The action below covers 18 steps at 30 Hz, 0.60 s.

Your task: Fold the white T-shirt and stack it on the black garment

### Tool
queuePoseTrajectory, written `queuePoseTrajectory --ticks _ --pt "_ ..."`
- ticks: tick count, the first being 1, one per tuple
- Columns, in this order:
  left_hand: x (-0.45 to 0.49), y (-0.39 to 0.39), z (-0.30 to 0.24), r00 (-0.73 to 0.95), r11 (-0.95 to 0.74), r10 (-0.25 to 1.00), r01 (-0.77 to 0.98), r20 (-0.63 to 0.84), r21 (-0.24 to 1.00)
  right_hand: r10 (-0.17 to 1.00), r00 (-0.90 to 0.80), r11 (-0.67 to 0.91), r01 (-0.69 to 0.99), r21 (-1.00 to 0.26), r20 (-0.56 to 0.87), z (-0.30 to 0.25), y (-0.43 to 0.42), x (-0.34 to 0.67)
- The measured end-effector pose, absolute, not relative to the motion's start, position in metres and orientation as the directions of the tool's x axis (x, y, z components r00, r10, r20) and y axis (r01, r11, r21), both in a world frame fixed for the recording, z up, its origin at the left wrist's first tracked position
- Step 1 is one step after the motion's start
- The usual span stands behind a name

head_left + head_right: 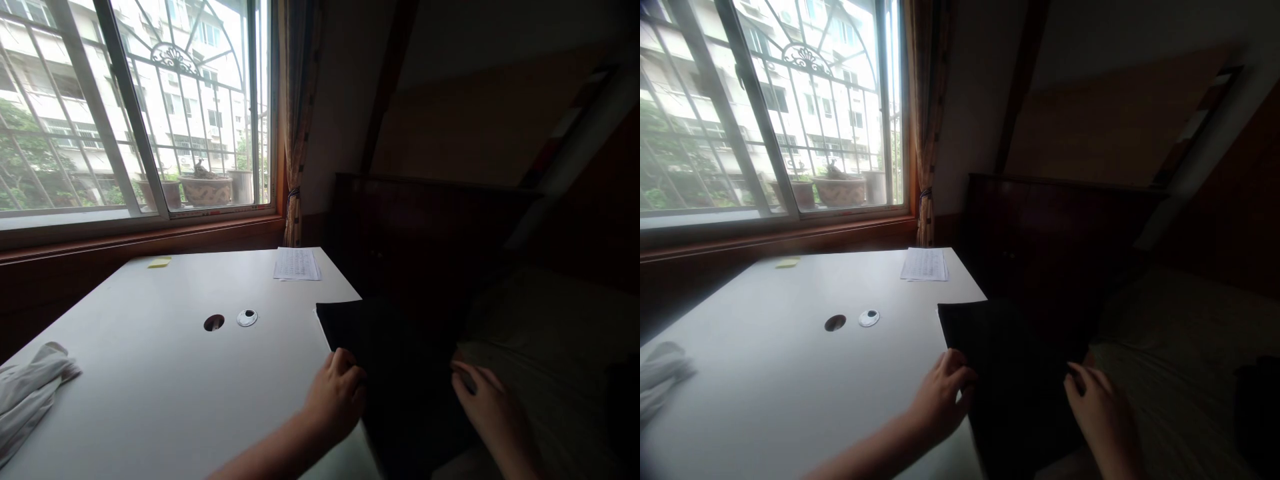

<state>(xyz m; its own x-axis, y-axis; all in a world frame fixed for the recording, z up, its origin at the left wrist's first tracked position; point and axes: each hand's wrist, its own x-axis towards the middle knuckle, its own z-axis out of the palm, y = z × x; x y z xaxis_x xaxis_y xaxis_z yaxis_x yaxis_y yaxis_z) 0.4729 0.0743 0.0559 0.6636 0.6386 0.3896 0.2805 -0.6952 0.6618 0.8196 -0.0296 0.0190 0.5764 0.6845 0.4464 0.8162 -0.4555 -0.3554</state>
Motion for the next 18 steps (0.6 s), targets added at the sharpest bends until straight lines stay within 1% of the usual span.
queuePoseTrajectory --ticks 2,3,4,6,8,10,12,15,18 --pt "0.479 0.102 0.063 0.710 -0.825 0.519 0.271 0.476 0.495 0.754 0.442 -0.334 0.895 -0.295 0.487 0.033 -0.007 0.799" --pt "0.483 0.117 0.064 0.732 -0.862 0.475 0.274 0.489 0.427 0.799 0.360 -0.248 0.927 -0.281 0.482 0.039 0.008 0.787" --pt "0.486 0.130 0.061 0.744 -0.877 0.458 0.291 0.487 0.382 0.837 0.279 -0.162 0.948 -0.273 0.471 0.043 0.023 0.775" --pt "0.489 0.153 0.049 0.743 -0.862 0.497 0.366 0.447 0.350 0.886 0.145 -0.020 0.961 -0.277 0.440 0.048 0.055 0.750" --pt "0.488 0.169 0.032 0.720 -0.810 0.580 0.457 0.382 0.368 0.943 0.047 0.048 0.961 -0.274 0.330 0.046 0.084 0.730" --pt "0.484 0.177 0.016 0.692 -0.764 0.638 0.516 0.336 0.388 0.981 -0.005 0.056 0.965 -0.255 0.196 0.040 0.107 0.717" --pt "0.480 0.179 0.004 0.680 -0.748 0.658 0.538 0.324 0.390 0.994 -0.019 0.042 0.973 -0.226 0.104 0.035 0.126 0.714" --pt "0.477 0.179 -0.002 0.684 -0.754 0.653 0.548 0.324 0.363 0.997 0.020 -0.005 0.979 -0.204 0.071 0.032 0.149 0.728" --pt "0.478 0.179 -0.001 0.694 -0.759 0.649 0.561 0.313 0.329 0.989 0.124 -0.106 0.973 -0.204 0.075 0.029 0.165 0.757"
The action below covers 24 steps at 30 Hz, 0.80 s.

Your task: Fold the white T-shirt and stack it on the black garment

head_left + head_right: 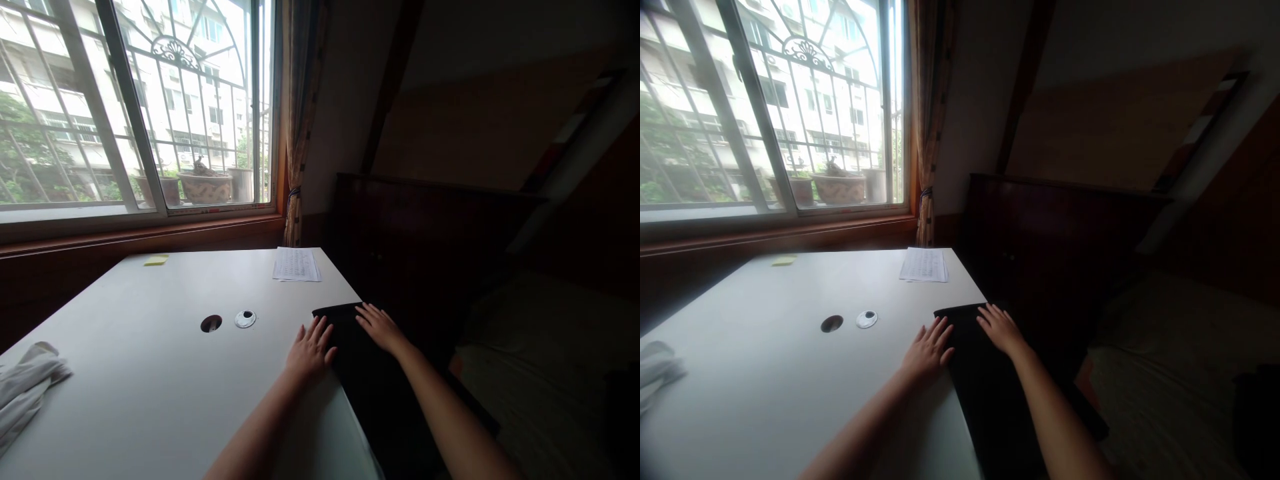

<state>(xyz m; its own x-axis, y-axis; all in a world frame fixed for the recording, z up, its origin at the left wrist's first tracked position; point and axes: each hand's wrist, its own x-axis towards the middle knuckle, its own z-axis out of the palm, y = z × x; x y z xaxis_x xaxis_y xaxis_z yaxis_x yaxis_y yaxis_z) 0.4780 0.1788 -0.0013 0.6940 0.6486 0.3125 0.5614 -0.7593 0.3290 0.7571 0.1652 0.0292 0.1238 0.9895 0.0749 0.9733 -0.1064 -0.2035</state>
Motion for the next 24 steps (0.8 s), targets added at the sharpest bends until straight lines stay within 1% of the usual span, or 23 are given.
queuePoseTrajectory --ticks 3,6,12,15,17,20,22,24 --pt "0.479 0.180 -0.001 0.689 -0.756 0.655 0.583 0.311 0.299 0.967 0.240 -0.219 0.954 -0.206 0.082 0.023 0.175 0.783" --pt "0.479 0.181 -0.004 0.671 -0.739 0.674 0.611 0.310 0.285 0.940 0.319 -0.289 0.933 -0.215 0.119 0.014 0.177 0.795" --pt "0.481 0.187 -0.010 0.557 -0.638 0.769 0.697 0.313 0.327 0.910 0.352 -0.313 0.930 -0.193 0.221 0.013 0.169 0.787" --pt "0.481 0.191 -0.009 0.471 -0.559 0.828 0.732 0.303 0.390 0.920 0.307 -0.269 0.947 -0.174 0.244 0.021 0.169 0.767" --pt "0.480 0.193 -0.007 0.407 -0.507 0.861 0.731 0.304 0.457 0.944 0.236 -0.199 0.965 -0.172 0.232 0.024 0.172 0.744" --pt "0.478 0.197 -0.007 0.333 -0.475 0.879 0.680 0.341 0.558 0.977 0.108 -0.072 0.980 -0.187 0.185 0.024 0.179 0.698" --pt "0.476 0.199 -0.009 0.302 -0.465 0.883 0.657 0.358 0.593 0.986 0.047 -0.013 0.979 -0.206 0.159 0.021 0.183 0.666" --pt "0.473 0.200 -0.011 0.293 -0.464 0.884 0.650 0.365 0.602 0.988 0.021 0.014 0.974 -0.226 0.150 0.018 0.185 0.640"
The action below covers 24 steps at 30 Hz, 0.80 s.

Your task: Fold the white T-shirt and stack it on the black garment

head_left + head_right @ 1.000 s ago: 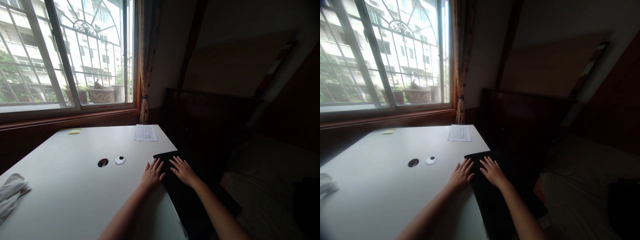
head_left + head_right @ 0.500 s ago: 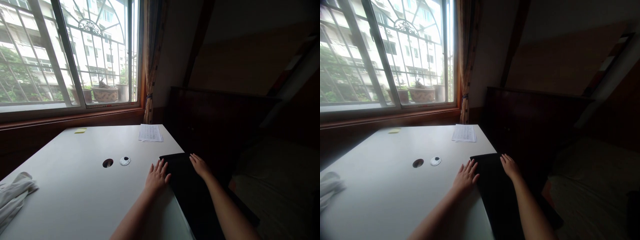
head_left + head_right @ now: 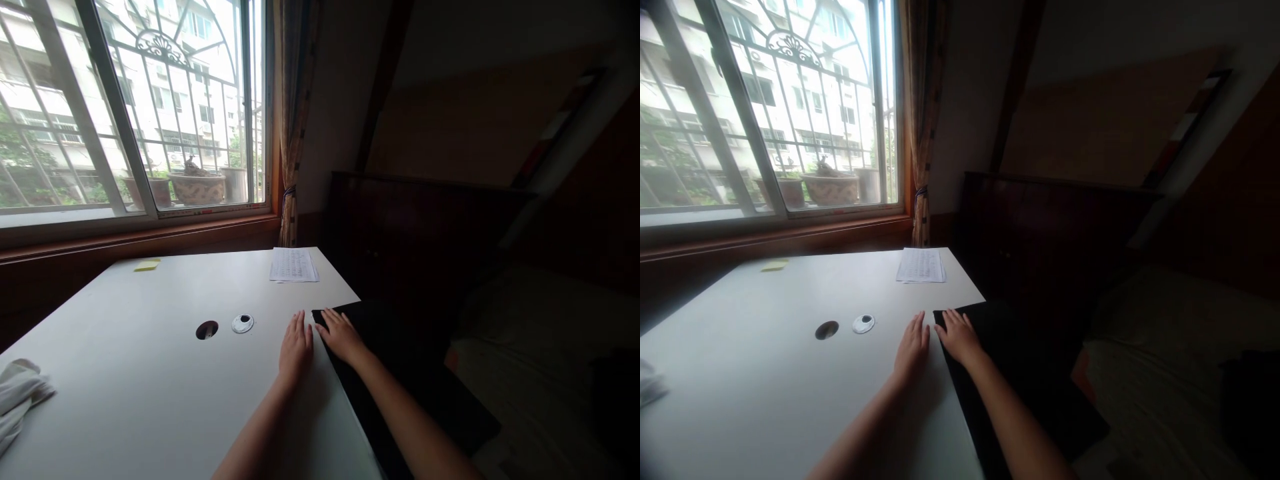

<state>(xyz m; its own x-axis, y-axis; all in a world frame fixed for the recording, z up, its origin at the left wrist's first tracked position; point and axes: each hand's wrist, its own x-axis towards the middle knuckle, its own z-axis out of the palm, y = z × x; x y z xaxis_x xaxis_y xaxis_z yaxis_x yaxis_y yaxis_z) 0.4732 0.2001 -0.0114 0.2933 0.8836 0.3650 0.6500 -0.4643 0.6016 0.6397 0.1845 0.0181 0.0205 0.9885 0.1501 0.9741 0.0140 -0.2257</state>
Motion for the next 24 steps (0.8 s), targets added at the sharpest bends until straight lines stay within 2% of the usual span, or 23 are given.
queuePoseTrajectory --ticks 7,11,13,17,24 --pt "0.467 0.201 -0.011 0.320 -0.526 0.849 0.596 0.421 0.607 0.989 -0.015 0.058 0.954 -0.293 0.147 0.018 0.180 0.627" --pt "0.468 0.196 -0.005 0.493 -0.679 0.734 0.555 0.467 0.481 0.987 0.010 0.043 0.946 -0.321 0.160 0.021 0.177 0.661" --pt "0.469 0.193 -0.002 0.565 -0.705 0.709 0.568 0.422 0.425 0.984 0.059 -0.002 0.947 -0.321 0.169 0.021 0.173 0.688" --pt "0.469 0.188 0.001 0.601 -0.685 0.728 0.629 0.330 0.367 0.963 0.205 -0.142 0.937 -0.317 0.174 0.020 0.157 0.751" --pt "0.468 0.187 0.003 0.614 -0.668 0.744 0.662 0.264 0.340 0.848 0.503 -0.430 0.836 -0.342 0.165 0.016 0.101 0.837"
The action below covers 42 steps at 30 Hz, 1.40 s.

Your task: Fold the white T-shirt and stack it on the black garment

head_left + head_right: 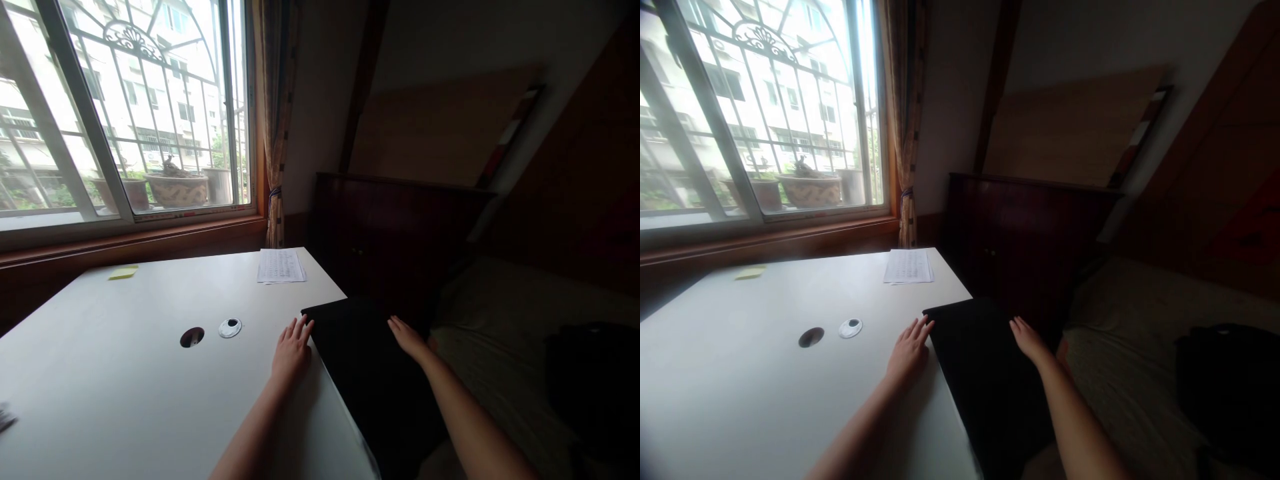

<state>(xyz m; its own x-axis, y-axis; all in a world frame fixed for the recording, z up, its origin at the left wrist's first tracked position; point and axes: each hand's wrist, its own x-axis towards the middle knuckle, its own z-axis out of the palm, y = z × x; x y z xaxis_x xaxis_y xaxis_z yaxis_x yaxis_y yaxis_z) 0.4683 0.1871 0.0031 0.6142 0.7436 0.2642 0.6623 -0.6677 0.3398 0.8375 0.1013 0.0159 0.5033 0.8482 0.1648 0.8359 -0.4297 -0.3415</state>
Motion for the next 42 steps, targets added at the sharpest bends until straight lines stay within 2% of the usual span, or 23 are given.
queuePoseTrajectory --ticks 5,8,12,15,18,21,29,33,38,42 --pt "0.470 0.185 0.005 0.603 -0.663 0.748 0.663 0.277 0.348 0.785 0.555 -0.461 0.820 -0.341 0.275 0.024 0.069 0.861" --pt "0.470 0.185 0.005 0.590 -0.658 0.753 0.663 0.292 0.356 0.782 0.525 -0.423 0.843 -0.331 0.337 0.028 0.060 0.853" --pt "0.471 0.186 0.002 0.584 -0.653 0.757 0.667 0.293 0.358 0.893 0.267 -0.172 0.947 -0.273 0.364 0.028 0.044 0.797" --pt "0.471 0.188 -0.001 0.582 -0.659 0.752 0.667 0.308 0.348 0.965 0.050 0.009 0.974 -0.225 0.258 0.029 0.027 0.734" --pt "0.472 0.188 -0.002 0.577 -0.658 0.753 0.673 0.316 0.338 0.972 -0.162 0.192 0.966 -0.175 0.169 0.031 0.010 0.678" --pt "0.472 0.187 -0.002 0.571 -0.654 0.756 0.681 0.321 0.330 0.962 -0.214 0.244 0.954 -0.174 0.172 0.033 -0.002 0.645" --pt "0.471 0.187 0.000 0.558 -0.647 0.761 0.695 0.331 0.315 0.974 -0.155 0.195 0.947 -0.256 0.168 0.034 -0.020 0.636" --pt "0.472 0.187 -0.003 0.548 -0.632 0.773 0.708 0.321 0.315 0.965 0.110 -0.041 0.959 -0.279 0.239 0.019 -0.032 0.691" --pt "0.473 0.187 -0.007 0.548 -0.633 0.773 0.703 0.319 0.326 0.844 0.415 -0.283 0.883 -0.375 0.339 -0.028 -0.066 0.793" --pt "0.474 0.188 -0.006 0.542 -0.625 0.780 0.705 0.314 0.336 0.761 0.573 -0.458 0.807 -0.374 0.305 -0.049 -0.087 0.848"
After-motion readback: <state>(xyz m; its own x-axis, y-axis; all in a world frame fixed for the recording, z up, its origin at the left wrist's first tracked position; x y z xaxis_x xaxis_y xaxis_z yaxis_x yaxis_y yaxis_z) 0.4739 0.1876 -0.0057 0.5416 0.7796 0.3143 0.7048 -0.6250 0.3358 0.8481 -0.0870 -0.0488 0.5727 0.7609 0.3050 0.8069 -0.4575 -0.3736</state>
